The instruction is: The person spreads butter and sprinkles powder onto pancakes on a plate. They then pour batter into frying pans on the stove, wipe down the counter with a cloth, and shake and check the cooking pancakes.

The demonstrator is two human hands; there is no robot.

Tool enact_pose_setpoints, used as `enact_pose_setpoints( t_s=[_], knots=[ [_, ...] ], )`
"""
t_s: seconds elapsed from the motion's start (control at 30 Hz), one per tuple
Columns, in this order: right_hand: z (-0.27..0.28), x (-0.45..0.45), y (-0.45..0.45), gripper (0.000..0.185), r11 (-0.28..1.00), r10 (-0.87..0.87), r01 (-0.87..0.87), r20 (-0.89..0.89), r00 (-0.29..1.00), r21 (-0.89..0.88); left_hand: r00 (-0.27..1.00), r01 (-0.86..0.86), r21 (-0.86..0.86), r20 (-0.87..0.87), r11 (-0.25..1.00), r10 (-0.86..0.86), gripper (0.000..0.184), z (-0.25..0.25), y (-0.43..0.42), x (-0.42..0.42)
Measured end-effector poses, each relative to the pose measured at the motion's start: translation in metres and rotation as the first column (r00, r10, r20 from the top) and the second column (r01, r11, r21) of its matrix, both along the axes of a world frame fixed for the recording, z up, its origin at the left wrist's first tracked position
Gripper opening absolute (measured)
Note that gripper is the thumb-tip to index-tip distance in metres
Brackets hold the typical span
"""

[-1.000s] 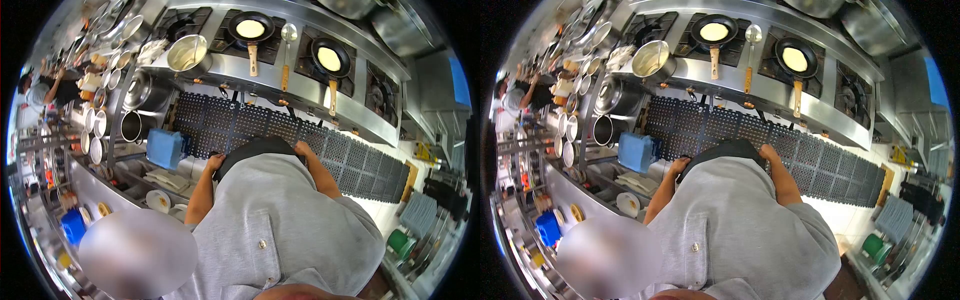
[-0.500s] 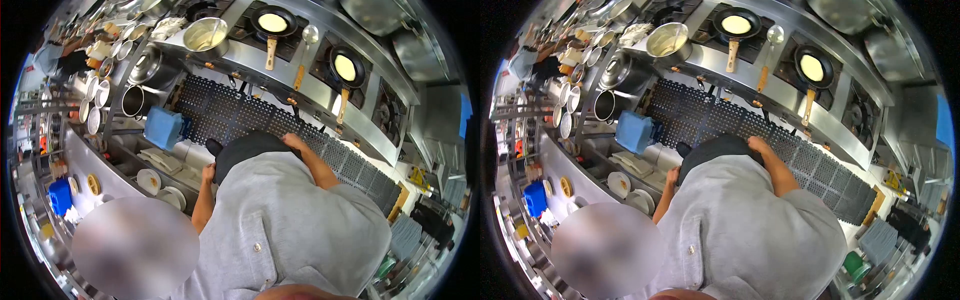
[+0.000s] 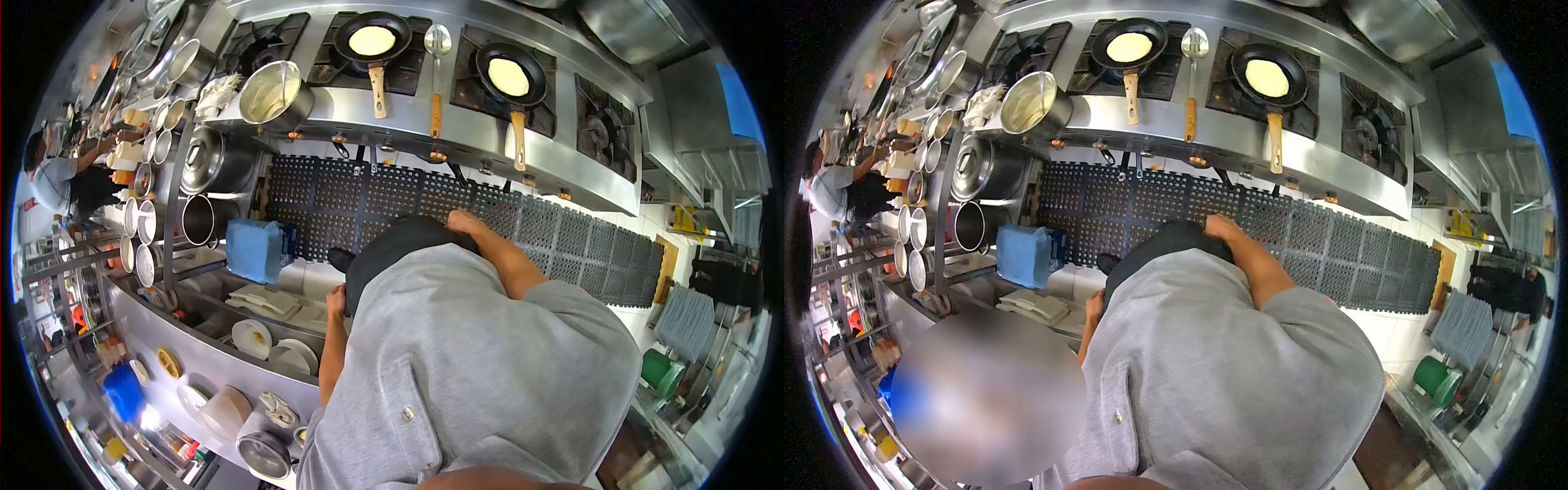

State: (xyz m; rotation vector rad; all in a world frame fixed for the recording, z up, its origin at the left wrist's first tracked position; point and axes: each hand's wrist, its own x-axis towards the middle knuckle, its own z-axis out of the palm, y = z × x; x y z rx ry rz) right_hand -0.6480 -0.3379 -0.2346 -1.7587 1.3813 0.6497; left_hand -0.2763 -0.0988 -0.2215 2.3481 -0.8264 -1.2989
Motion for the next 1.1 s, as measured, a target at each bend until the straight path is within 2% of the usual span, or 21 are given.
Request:
enact_pose_setpoints(
  t_s=[0.07, 0.13, 0.17, 0.23, 0.27, 0.33, 0.4, 0.47, 0.53, 0.6, 0.67, 0.7, 0.73, 0.77, 0.8, 0.83, 0.87, 0.93, 1.1],
  knots=[
    [-0.007, -0.007, 0.004, 0.028, 0.999, -0.046, 0.046, 0.001, 0.999, -0.014, 0.995, 0.102, -0.053, 0.014, 0.993, -0.101, 0.038, -0.007, -0.002, 0.009],
    [-0.013, -0.017, 0.011, 0.027, 0.999, -0.016, 0.017, 0.03, 0.999, -0.04, 0.956, 0.286, 0.018, 0.067, 0.958, -0.287, 0.043, -0.012, -0.003, 0.012],
    [-0.004, -0.018, 0.01, 0.027, 0.998, -0.042, 0.043, 0.026, 0.999, -0.044, 0.948, 0.311, 0.013, 0.064, 0.95, -0.311, 0.043, -0.014, -0.007, 0.012],
    [0.011, -0.017, 0.011, 0.027, 1.0, -0.015, 0.016, -0.02, 1.0, 0.01, 0.95, 0.275, 0.083, 0.129, 0.958, -0.284, 0.039, -0.014, -0.009, 0.016],
    [-0.008, -0.023, 0.016, 0.027, 1.0, -0.025, 0.026, -0.017, 1.0, 0.009, 0.954, 0.283, 0.028, 0.099, 0.959, -0.284, 0.037, -0.01, -0.008, 0.015],
    [-0.026, -0.027, 0.022, 0.027, 0.973, -0.081, 0.126, 0.222, 0.972, -0.195, 0.971, 0.233, 0.028, 0.047, 0.972, -0.234, 0.037, -0.002, -0.012, 0.014],
    [-0.029, -0.027, 0.02, 0.027, 0.983, -0.066, 0.093, 0.169, 0.983, -0.158, 0.984, 0.178, 0.033, -0.011, 0.984, -0.177, 0.037, 0.008, -0.015, 0.01],
    [-0.026, -0.025, 0.018, 0.028, 0.992, -0.039, 0.053, 0.12, 0.992, -0.119, 0.982, 0.167, -0.057, -0.077, 0.984, -0.171, 0.037, 0.008, -0.014, 0.012],
    [-0.023, -0.02, 0.017, 0.026, 0.995, -0.055, 0.063, 0.105, 0.993, -0.073, 0.985, 0.168, -0.056, -0.038, 0.984, -0.17, 0.037, 0.009, -0.014, 0.012],
    [-0.055, -0.024, 0.019, 0.024, 0.996, 0.015, -0.003, 0.127, 0.992, -0.094, 0.994, 0.11, -0.063, 0.005, 0.992, -0.11, 0.038, 0.008, -0.017, 0.004],
    [-0.039, -0.026, 0.02, 0.019, 0.95, 0.199, -0.134, 0.216, 0.956, -0.281, 0.994, 0.107, 0.05, 0.031, 0.993, -0.109, 0.041, 0.001, -0.016, 0.007],
    [-0.057, -0.033, 0.02, 0.019, 0.937, 0.227, -0.087, 0.402, 0.887, -0.337, 0.981, 0.168, 0.011, 0.095, 0.986, -0.168, 0.044, -0.007, -0.012, 0.01],
    [-0.054, -0.036, 0.022, 0.018, 0.919, 0.265, -0.118, 0.366, 0.892, -0.377, 0.979, 0.16, 0.113, 0.108, 0.981, -0.173, 0.044, 0.003, -0.016, 0.006],
    [-0.095, -0.049, 0.017, 0.018, 0.893, 0.335, -0.156, 0.392, 0.857, -0.422, 0.975, 0.129, 0.096, 0.17, 0.987, -0.144, 0.044, -0.002, -0.014, 0.003],
    [-0.102, -0.06, 0.012, 0.018, 0.879, 0.4, -0.246, 0.349, 0.848, -0.409, 0.98, 0.156, 0.13, 0.105, 0.979, -0.17, 0.043, 0.017, -0.02, 0.001],
    [-0.248, -0.097, 0.013, 0.019, 0.766, 0.539, -0.373, 0.206, 0.817, -0.524, 0.969, 0.148, 0.07, 0.188, 0.986, -0.159, 0.042, -0.001, -0.015, 0.0],
    [-0.189, -0.1, 0.003, 0.019, 0.864, 0.458, -0.37, 0.227, 0.86, -0.342, 0.978, 0.104, 0.094, 0.171, 0.99, -0.119, 0.042, 0.007, -0.018, -0.001],
    [-0.137, -0.08, -0.005, 0.018, 0.899, 0.421, -0.389, 0.154, 0.894, -0.2, 0.987, 0.025, 0.109, 0.153, 0.994, -0.042, 0.043, 0.017, -0.014, -0.005],
    [-0.076, -0.036, -0.028, 0.017, 0.913, 0.398, -0.387, 0.074, 0.914, -0.129, 0.977, -0.166, 0.073, 0.145, 0.983, 0.155, 0.04, 0.004, -0.004, -0.016]
  ],
)
